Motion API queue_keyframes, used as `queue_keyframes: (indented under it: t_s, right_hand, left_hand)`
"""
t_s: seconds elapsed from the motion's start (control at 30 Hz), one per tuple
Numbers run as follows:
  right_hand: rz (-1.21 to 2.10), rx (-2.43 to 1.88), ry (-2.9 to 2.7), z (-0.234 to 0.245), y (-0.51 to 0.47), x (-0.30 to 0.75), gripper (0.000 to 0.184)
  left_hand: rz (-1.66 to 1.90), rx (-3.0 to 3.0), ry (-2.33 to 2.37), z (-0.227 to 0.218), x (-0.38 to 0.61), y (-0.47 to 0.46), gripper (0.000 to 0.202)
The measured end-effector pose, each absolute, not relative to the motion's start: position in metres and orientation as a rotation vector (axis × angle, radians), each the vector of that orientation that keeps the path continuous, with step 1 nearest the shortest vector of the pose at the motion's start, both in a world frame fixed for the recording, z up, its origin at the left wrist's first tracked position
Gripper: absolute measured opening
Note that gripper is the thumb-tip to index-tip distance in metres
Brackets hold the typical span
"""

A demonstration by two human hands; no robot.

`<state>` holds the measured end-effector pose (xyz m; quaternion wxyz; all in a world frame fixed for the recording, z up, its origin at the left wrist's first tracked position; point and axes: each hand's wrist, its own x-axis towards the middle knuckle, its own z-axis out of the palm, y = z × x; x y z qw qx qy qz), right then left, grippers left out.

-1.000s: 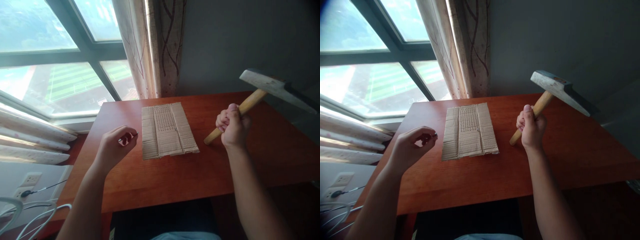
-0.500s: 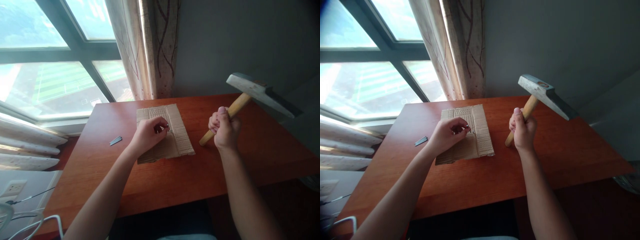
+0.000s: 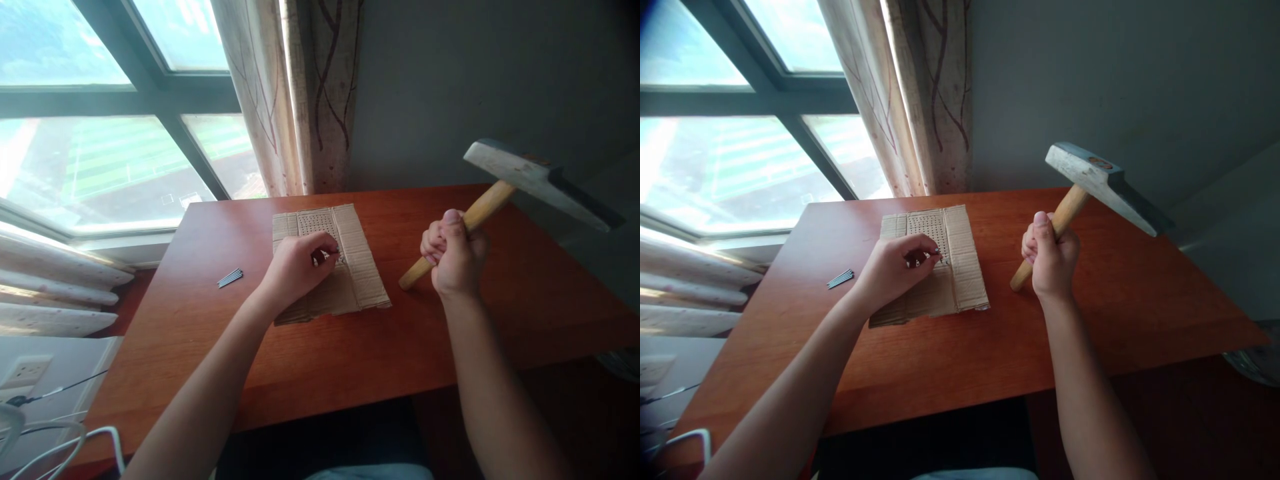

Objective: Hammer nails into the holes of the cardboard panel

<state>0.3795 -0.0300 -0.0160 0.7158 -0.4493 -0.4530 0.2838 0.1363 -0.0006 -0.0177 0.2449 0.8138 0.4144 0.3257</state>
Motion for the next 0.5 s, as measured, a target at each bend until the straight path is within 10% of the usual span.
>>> queue_keyframes:
  t_s: [0.5]
  right_hand:
    - [0.610,-1.320,-1.217,-0.011,-0.046,0.379,0.052]
  left_hand:
    - [0.921,2.178,1.114,-0.022,0.138,-0.003,0.005]
